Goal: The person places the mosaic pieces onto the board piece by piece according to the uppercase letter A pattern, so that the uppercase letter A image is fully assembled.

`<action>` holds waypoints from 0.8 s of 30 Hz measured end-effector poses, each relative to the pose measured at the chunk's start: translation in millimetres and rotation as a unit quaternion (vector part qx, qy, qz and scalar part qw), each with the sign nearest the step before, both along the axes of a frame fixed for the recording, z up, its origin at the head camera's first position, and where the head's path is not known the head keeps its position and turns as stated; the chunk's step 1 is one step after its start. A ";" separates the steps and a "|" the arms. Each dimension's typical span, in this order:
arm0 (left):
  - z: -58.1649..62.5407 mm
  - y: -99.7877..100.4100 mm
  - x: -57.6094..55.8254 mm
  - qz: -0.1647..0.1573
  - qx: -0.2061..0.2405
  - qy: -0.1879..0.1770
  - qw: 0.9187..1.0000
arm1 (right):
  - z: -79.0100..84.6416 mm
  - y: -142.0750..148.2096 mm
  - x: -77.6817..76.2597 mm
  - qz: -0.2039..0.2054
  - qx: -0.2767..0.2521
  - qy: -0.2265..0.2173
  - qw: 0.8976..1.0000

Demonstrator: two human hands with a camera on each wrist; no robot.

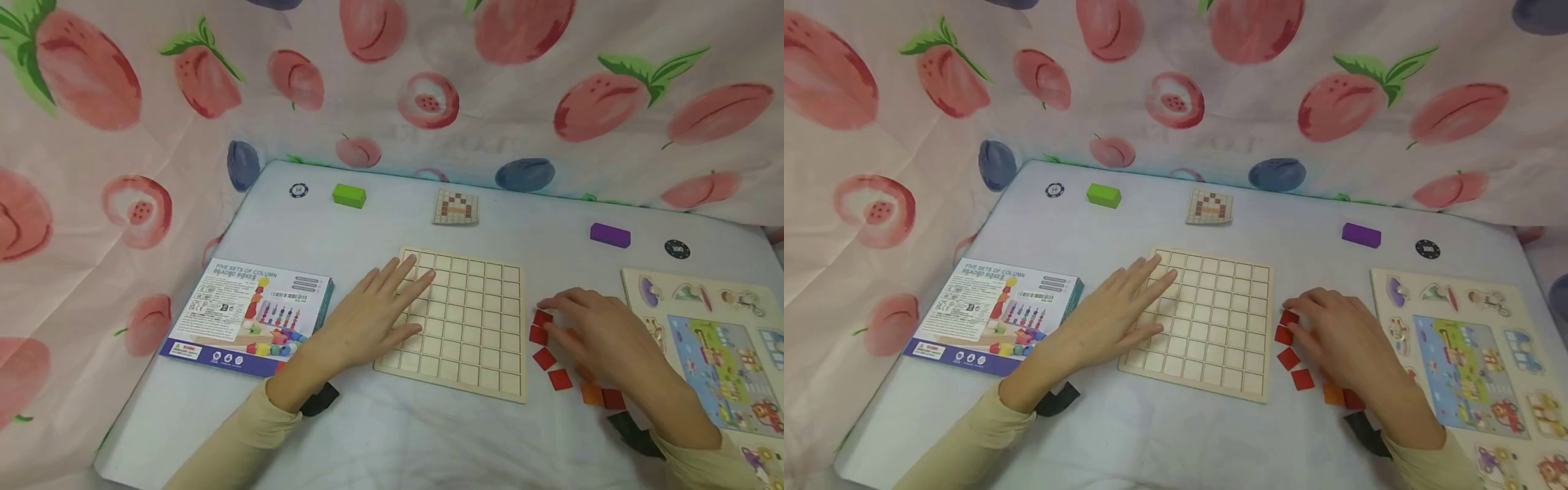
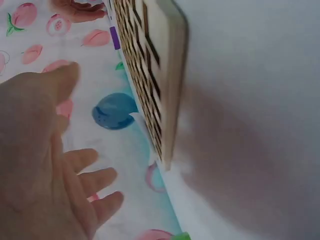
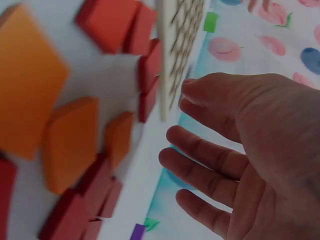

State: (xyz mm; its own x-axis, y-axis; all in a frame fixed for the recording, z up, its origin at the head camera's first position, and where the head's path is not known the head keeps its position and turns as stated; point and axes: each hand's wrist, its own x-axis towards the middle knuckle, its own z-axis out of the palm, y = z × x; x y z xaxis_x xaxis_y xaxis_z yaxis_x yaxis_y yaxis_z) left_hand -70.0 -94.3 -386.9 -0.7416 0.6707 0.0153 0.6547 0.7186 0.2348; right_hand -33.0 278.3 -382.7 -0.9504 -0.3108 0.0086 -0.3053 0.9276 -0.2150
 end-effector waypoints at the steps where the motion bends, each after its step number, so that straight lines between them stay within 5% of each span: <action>1: -1.5 -2.1 0.8 0.000 -0.004 -0.009 1.000 | -1.8 1.5 -0.7 0.002 0.005 -0.008 1.000; 12: -10.7 -17.2 7.2 0.037 -0.079 -0.102 0.991 | -15.3 11.2 -5.5 0.006 0.028 -0.029 0.999; 24: -14.9 -23.5 8.3 0.041 -0.063 -0.114 0.991 | -17.9 9.9 -7.9 0.007 0.028 0.002 1.000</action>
State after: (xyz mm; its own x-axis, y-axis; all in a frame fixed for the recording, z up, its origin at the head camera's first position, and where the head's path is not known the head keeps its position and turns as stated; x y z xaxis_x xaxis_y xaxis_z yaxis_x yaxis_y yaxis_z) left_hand -61.7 -117.8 -401.8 -0.7683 0.5940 -0.2386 0.5330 0.8000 0.2754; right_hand -40.9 288.2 -400.5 -0.9458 -0.3247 -0.0053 -0.3196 0.9336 -0.1623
